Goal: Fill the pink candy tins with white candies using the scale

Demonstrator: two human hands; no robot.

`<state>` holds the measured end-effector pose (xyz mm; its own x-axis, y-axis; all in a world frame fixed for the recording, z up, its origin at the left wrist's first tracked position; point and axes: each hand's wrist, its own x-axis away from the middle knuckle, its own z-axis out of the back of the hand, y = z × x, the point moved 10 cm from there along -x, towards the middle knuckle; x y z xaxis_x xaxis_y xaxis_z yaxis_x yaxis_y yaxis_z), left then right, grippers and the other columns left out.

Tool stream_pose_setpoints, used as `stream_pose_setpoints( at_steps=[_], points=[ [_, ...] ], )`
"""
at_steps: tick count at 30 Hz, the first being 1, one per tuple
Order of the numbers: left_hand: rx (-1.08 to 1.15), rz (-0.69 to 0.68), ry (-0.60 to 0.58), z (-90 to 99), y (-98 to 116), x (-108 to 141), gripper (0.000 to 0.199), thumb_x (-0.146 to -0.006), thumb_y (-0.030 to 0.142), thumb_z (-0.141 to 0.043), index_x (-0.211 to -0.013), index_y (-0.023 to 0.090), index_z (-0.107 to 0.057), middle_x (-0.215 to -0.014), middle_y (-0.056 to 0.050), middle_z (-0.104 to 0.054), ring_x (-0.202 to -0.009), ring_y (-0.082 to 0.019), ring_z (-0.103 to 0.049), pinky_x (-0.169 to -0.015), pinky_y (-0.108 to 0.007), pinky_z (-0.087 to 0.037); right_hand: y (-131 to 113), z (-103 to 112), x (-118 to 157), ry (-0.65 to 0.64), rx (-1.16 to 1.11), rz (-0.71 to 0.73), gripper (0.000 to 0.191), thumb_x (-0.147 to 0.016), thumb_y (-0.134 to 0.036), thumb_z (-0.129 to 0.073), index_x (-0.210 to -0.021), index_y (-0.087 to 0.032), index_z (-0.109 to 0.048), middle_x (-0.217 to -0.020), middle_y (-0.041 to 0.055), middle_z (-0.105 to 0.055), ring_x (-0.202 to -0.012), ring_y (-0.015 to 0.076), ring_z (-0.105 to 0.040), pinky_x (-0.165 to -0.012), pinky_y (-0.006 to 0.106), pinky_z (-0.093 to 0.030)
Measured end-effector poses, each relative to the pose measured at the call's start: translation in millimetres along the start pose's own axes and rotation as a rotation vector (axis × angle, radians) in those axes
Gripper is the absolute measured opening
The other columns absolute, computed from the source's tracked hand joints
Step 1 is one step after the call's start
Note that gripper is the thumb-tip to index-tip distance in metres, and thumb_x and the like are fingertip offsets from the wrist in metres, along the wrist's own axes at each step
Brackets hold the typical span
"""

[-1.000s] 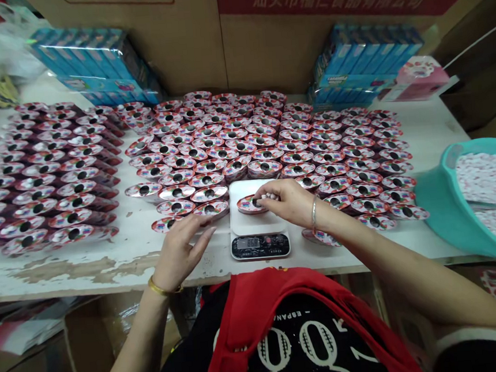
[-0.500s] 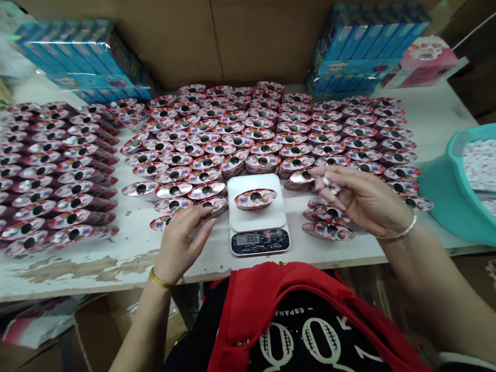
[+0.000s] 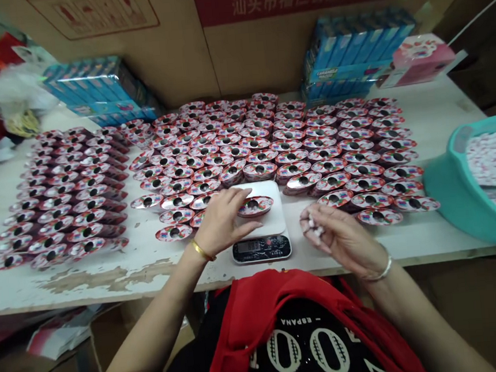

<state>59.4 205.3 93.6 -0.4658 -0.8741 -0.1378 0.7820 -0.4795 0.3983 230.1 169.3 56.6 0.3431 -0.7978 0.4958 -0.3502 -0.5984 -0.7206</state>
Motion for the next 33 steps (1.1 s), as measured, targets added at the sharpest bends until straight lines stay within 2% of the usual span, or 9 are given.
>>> stream_pose_setpoints(
  at_steps=[3, 6, 8, 14, 18, 20, 24, 27, 33],
  points=[
    [-0.076, -0.012, -0.019, -2.8, 9.4, -2.2, 0.036, -0.087, 0.037, -0.057, -0.117, 0.019, -0.054, -0.105, -0.008, -0.062, -0.095, -0.023, -0.055, -0.08, -0.037, -0.041, 35.3, -18.6, -9.2, -0.057, -0.151, -0.1, 0.018, -0.079, -0.032, -0.068, -0.082, -0.014, -0.064, -0.075, 0.0042, -0.06, -0.054, 0.0079, -0.051, -0.038, 0.015, -0.032],
    [-0.227, -0.087, 0.052, 16.2, 31.8, -0.9, 0.029, -0.088, 0.031, -0.054, -0.116, 0.024, -0.056, -0.101, -0.007, -0.062, -0.089, -0.023, -0.051, -0.075, -0.038, -0.037, 60.5, -31.0, -20.6, -0.052, -0.273, -0.175, 0.019, -0.082, -0.032, -0.064, -0.085, -0.013, -0.064, -0.074, 0.0054, -0.061, -0.06, 0.0105, -0.056, -0.042, 0.016, -0.04],
    [-0.316, -0.126, 0.096, 27.0, 42.2, 1.0, 0.027, -0.089, 0.029, -0.051, -0.116, 0.028, -0.057, -0.102, -0.006, -0.062, -0.089, -0.023, -0.05, -0.075, -0.039, -0.035, 68.1, -38.4, -28.6, -0.051, -0.341, -0.202, 0.019, -0.086, -0.032, -0.059, -0.086, -0.014, -0.062, -0.074, 0.0053, -0.061, -0.06, 0.011, -0.057, -0.044, 0.017, -0.042],
    [-0.4, -0.139, 0.152, 30.1, 36.7, 10.0, 0.026, -0.089, 0.025, -0.053, -0.114, 0.027, -0.058, -0.096, -0.006, -0.063, -0.086, -0.021, -0.05, -0.074, -0.037, -0.033, 65.7, -54.0, -44.9, -0.033, -0.407, -0.216, 0.022, -0.094, -0.023, -0.04, -0.086, -0.013, -0.058, -0.07, 0.0057, -0.06, -0.059, 0.0127, -0.059, -0.045, 0.018, -0.043],
    [-0.423, -0.202, 0.324, 54.8, 49.4, 23.1, 0.027, -0.085, 0.024, -0.061, -0.112, 0.027, -0.059, -0.095, -0.004, -0.063, -0.082, -0.018, -0.05, -0.077, -0.035, -0.033, 58.0, -70.3, -43.6, -0.102, -0.399, -0.202, 0.023, -0.092, -0.019, -0.039, -0.086, -0.011, -0.059, -0.071, 0.0061, -0.06, -0.059, 0.013, -0.059, -0.046, 0.019, -0.044],
    [-0.43, -0.218, 0.364, 62.9, 52.9, 26.9, 0.026, -0.084, 0.023, -0.063, -0.11, 0.027, -0.06, -0.094, -0.004, -0.063, -0.082, -0.017, -0.05, -0.078, -0.034, -0.034, 57.6, -76.8, -42.1, -0.128, -0.401, -0.216, 0.024, -0.092, -0.018, -0.038, -0.086, -0.01, -0.059, -0.072, 0.0071, -0.06, -0.059, 0.0132, -0.059, -0.047, 0.02, -0.045],
    [-0.413, -0.177, 0.313, 55.9, 41.4, 27.2, 0.025, -0.085, 0.026, -0.062, -0.11, 0.025, -0.061, -0.093, -0.005, -0.063, -0.083, -0.019, -0.05, -0.076, -0.035, -0.033, 62.1, -78.2, -42.9, -0.108, -0.408, -0.25, 0.025, -0.093, -0.017, -0.036, -0.089, -0.009, -0.059, -0.076, 0.0089, -0.062, -0.059, 0.0126, -0.058, -0.048, 0.02, -0.045],
    [-0.416, -0.175, 0.319, 52.7, 38.1, 31.6, 0.027, -0.084, 0.026, -0.063, -0.111, 0.024, -0.061, -0.095, -0.006, -0.063, -0.084, -0.019, -0.05, -0.077, -0.035, -0.034, 62.9, -79.1, -43.8, -0.118, -0.408, -0.247, 0.023, -0.092, -0.016, -0.038, -0.089, -0.009, -0.059, -0.076, 0.009, -0.063, -0.06, 0.0125, -0.058, -0.049, 0.02, -0.046],
    [-0.45, -0.195, 0.375, 64.0, 42.7, 43.3, 0.031, -0.082, 0.022, -0.065, -0.112, 0.029, -0.061, -0.097, -0.004, -0.063, -0.086, -0.018, -0.051, -0.079, -0.035, -0.034, 61.6, -93.4, -42.0, -0.165, -0.414, -0.262, 0.028, -0.092, -0.014, -0.035, -0.091, -0.008, -0.061, -0.078, 0.0099, -0.063, -0.061, 0.0126, -0.06, -0.05, 0.02, -0.047]
  ],
)
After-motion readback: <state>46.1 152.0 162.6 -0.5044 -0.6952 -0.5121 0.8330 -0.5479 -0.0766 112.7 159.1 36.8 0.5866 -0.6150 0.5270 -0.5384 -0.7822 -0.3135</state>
